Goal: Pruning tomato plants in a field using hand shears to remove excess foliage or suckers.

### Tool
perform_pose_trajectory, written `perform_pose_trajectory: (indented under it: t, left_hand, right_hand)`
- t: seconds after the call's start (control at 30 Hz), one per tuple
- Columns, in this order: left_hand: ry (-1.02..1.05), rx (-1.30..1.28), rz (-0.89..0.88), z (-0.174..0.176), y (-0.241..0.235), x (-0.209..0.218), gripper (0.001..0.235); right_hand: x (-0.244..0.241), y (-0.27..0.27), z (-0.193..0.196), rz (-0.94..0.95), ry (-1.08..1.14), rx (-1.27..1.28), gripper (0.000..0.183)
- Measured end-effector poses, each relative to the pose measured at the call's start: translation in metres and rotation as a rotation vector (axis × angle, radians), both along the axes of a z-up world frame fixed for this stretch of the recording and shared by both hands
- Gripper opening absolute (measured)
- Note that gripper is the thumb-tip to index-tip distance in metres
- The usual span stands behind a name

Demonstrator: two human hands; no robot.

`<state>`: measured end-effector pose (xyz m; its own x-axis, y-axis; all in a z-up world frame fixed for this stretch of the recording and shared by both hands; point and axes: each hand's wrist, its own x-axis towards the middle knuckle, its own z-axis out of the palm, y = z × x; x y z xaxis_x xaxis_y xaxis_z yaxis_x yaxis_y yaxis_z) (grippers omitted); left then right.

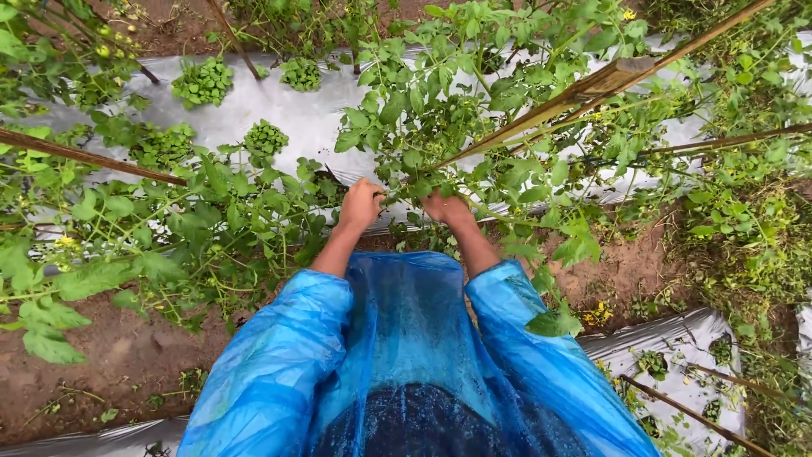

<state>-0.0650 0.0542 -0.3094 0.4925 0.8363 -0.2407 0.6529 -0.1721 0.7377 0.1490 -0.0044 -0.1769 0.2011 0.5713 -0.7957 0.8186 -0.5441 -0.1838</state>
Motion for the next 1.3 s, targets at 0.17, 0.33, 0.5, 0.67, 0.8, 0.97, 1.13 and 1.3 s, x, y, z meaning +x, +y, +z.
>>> perform_pose_trajectory:
  t: [0.17, 0.33, 0.5, 0.67, 0.8, 0.97, 1.13, 1.3]
  left_hand:
    - [0.003, 0.006, -0.024, 0.019, -0.005, 0.000, 0.017]
    - [0.016, 0.027, -0.086, 0.028, -0.006, 0.000, 0.014]
    - [-0.046, 0.031, -0.107, 0.031, -0.010, -0.002, 0.014]
    - [-0.075, 0.054, -0.126, -0.020, -0.012, 0.006, 0.014]
    - [-0.079, 0.058, -0.141, 0.005, -0.013, 0.000, 0.015]
    - [-0.095, -0.057, -0.011, 0.057, -0.011, -0.015, 0.033]
    - [-0.124, -0.117, 0.123, 0.019, -0.013, -0.022, 0.035]
    - [-0.112, -0.236, 0.159, 0.040, -0.017, -0.026, 0.026]
  right_hand:
    - [-0.007, -0.001, 0.007, -0.090, -0.062, 0.068, 0.068]
    - [-0.010, -0.007, 0.004, 0.025, -0.086, -0.007, 0.090]
    - [-0.023, 0.001, 0.028, 0.093, -0.133, -0.007, 0.087]
    - [-0.013, 0.009, 0.000, 0.041, -0.123, 0.074, 0.084]
    - [-0.017, 0.004, 0.016, 0.050, -0.108, 0.074, 0.086]
    - [-0.022, -0.005, 0.055, 0.042, -0.034, 0.164, 0.078]
    - [-0.015, -0.004, 0.003, 0.033, 0.072, 0.200, 0.079]
    - [-0.019, -0.003, -0.018, 0.063, 0.065, 0.201, 0.086]
